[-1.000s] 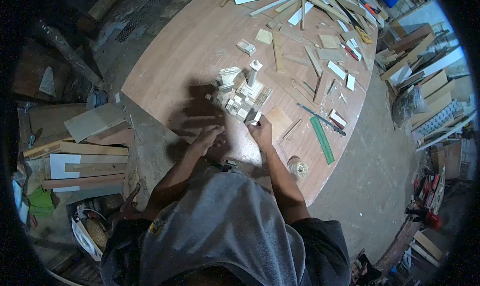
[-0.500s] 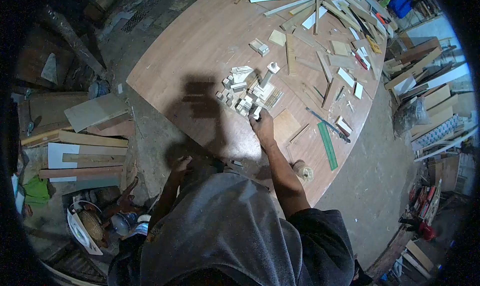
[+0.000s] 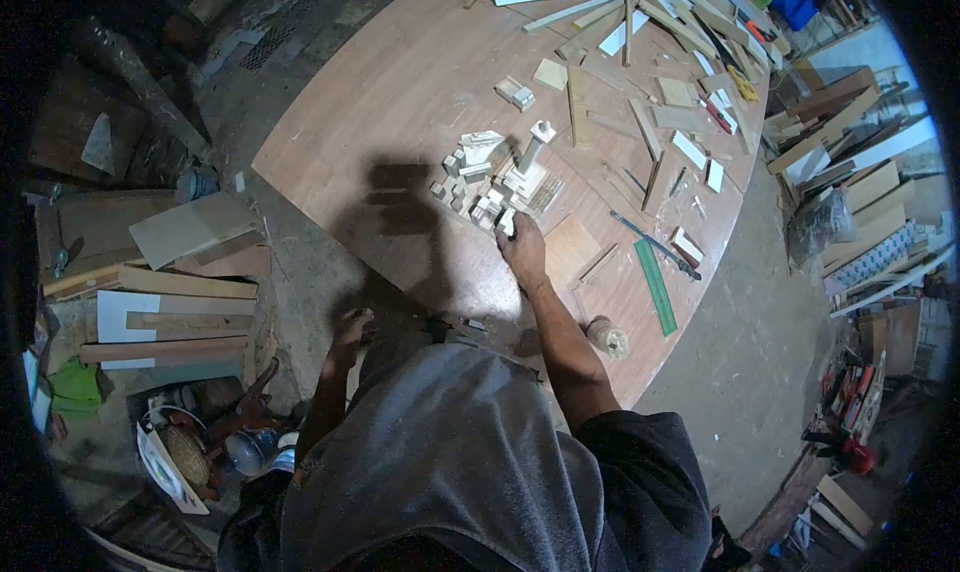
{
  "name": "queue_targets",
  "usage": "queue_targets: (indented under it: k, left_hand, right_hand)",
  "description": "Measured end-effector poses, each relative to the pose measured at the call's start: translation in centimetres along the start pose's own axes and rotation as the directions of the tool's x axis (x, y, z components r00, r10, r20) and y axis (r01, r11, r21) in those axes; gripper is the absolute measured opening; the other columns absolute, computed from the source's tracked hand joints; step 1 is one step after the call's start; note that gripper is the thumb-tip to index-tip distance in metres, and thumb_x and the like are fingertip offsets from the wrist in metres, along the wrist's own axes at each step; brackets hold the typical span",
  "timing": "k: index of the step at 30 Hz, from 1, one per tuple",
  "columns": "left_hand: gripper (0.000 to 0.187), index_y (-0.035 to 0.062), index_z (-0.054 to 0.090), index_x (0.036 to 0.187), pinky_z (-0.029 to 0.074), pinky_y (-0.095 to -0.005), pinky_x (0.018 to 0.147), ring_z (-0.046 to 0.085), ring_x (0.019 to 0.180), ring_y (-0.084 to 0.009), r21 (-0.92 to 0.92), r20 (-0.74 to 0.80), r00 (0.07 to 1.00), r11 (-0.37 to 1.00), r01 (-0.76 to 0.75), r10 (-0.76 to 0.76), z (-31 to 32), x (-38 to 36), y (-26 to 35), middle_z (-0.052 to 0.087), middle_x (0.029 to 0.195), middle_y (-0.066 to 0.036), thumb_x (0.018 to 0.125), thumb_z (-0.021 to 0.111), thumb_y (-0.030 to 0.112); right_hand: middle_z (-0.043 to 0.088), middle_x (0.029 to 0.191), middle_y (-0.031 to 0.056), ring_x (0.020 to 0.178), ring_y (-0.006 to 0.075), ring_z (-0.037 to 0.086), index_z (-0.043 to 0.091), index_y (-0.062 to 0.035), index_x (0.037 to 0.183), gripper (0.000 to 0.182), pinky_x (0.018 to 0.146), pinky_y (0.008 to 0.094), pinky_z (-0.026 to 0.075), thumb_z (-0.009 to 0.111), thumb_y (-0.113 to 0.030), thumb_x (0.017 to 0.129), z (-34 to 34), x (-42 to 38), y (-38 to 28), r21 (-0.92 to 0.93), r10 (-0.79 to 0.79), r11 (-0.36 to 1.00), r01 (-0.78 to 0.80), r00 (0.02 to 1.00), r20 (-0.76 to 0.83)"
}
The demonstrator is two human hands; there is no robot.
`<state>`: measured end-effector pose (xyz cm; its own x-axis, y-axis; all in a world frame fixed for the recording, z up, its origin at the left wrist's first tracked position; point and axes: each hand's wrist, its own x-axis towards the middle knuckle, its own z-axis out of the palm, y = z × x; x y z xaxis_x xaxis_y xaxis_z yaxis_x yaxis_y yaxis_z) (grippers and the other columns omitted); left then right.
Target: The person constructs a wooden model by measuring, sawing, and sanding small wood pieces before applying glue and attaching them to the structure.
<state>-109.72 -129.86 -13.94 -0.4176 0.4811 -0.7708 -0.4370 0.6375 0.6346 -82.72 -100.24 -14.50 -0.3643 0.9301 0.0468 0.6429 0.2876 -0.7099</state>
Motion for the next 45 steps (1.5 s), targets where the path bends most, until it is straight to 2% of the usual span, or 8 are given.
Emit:
queue_targets:
  k: [9,12,15,21,26,29,37,45]
  left_hand:
    - [0.031,0.0028,0.06,0.114,0.057,-0.034,0.069,0.065,0.088,-0.0203,-0.031,0.019,0.999,0.998,-0.046,0.046,-0.8,-0.2,-2.2,0.061,0.098,-0.007,0.098,0.062,0.029]
    - [0.037,0.0007,0.059,0.118,0.058,-0.0355,0.071,0.064,0.09,-0.0214,0.017,0.032,0.999,1.0,0.018,-0.019,-1.4,0.1,-3.1,0.061,0.101,-0.009,0.097,0.062,0.032]
    - [0.038,0.0003,0.059,0.117,0.056,-0.0365,0.071,0.063,0.086,-0.0207,-0.014,-0.024,1.0,1.0,0.006,-0.006,-1.2,0.0,-3.1,0.061,0.102,-0.01,0.097,0.062,0.033]
    - [0.038,0.0003,0.061,0.114,0.051,-0.0352,0.065,0.063,0.083,-0.0208,0.019,-0.012,1.0,1.0,0.015,-0.015,-1.7,-0.4,-2.6,0.062,0.102,-0.01,0.096,0.063,0.034]
    - [0.034,0.0025,0.062,0.111,0.05,-0.0344,0.064,0.063,0.078,-0.0195,-0.003,-0.12,0.993,1.0,0.012,-0.012,-1.6,-0.6,-3.1,0.063,0.095,-0.007,0.097,0.062,0.033]
    - [0.036,0.0022,0.062,0.114,0.05,-0.0354,0.065,0.065,0.077,-0.0201,0.102,-0.037,0.999,0.995,0.018,-0.014,-2.5,0.2,-3.7,0.064,0.096,-0.007,0.097,0.063,0.034]
    - [0.039,0.0015,0.062,0.119,0.051,-0.0356,0.065,0.067,0.079,-0.0219,0.015,-0.009,1.0,1.0,0.023,-0.022,-3.2,1.5,-5.2,0.066,0.101,-0.01,0.096,0.064,0.033]
    - [0.043,-0.0018,0.061,0.121,0.052,-0.0354,0.064,0.067,0.079,-0.0224,0.121,-0.086,0.995,0.991,0.061,-0.051,-2.2,-0.5,-2.9,0.067,0.103,-0.012,0.095,0.066,0.032]
  right_hand:
    - [0.064,0.086,0.0224,0.076,0.0385,0.063,0.061,0.0027,0.095,0.028,0.069,0.0454,0.05,0.076,-0.016,0.082,0.4,0.1,0.1,-0.013,-0.013,1.0,0.013,1.0,-0.013]
    - [0.062,0.092,0.0238,0.083,0.0412,0.062,0.056,0.0028,0.097,0.031,0.074,0.0488,0.05,0.074,-0.018,0.082,0.2,0.1,0.2,-0.023,0.012,1.0,-0.011,0.998,0.064]
    - [0.064,0.085,0.022,0.076,0.0385,0.063,0.062,0.0021,0.095,0.028,0.069,0.0447,0.05,0.077,-0.016,0.081,0.3,0.1,0.1,-0.019,-0.004,1.0,0.004,1.0,-0.002]
    - [0.065,0.085,0.0221,0.076,0.0383,0.064,0.063,0.0018,0.093,0.028,0.069,0.0449,0.051,0.078,-0.017,0.08,0.2,0.1,0.0,-0.022,0.019,1.0,-0.018,1.0,0.012]
    - [0.066,0.086,0.0225,0.075,0.0384,0.065,0.063,0.0021,0.095,0.03,0.068,0.0455,0.051,0.078,-0.019,0.079,0.8,0.2,0.6,-0.055,-0.023,0.998,0.022,1.0,-0.018]
    - [0.065,0.085,0.0225,0.074,0.0386,0.065,0.063,0.0024,0.095,0.031,0.067,0.0457,0.051,0.078,-0.02,0.08,0.7,0.1,0.6,-0.055,-0.027,0.998,0.026,0.999,-0.028]
    - [0.064,0.087,0.022,0.076,0.0384,0.064,0.062,0.0036,0.099,0.033,0.07,0.0454,0.051,0.078,-0.018,0.08,0.3,0.0,0.1,-0.05,0.015,0.999,-0.014,1.0,0.007]
    - [0.06,0.101,0.0238,0.082,0.0408,0.063,0.054,0.0041,0.108,0.043,0.073,0.0479,0.051,0.078,-0.015,0.079,-0.9,0.0,-1.1,0.029,-0.019,0.999,0.017,0.998,0.06]
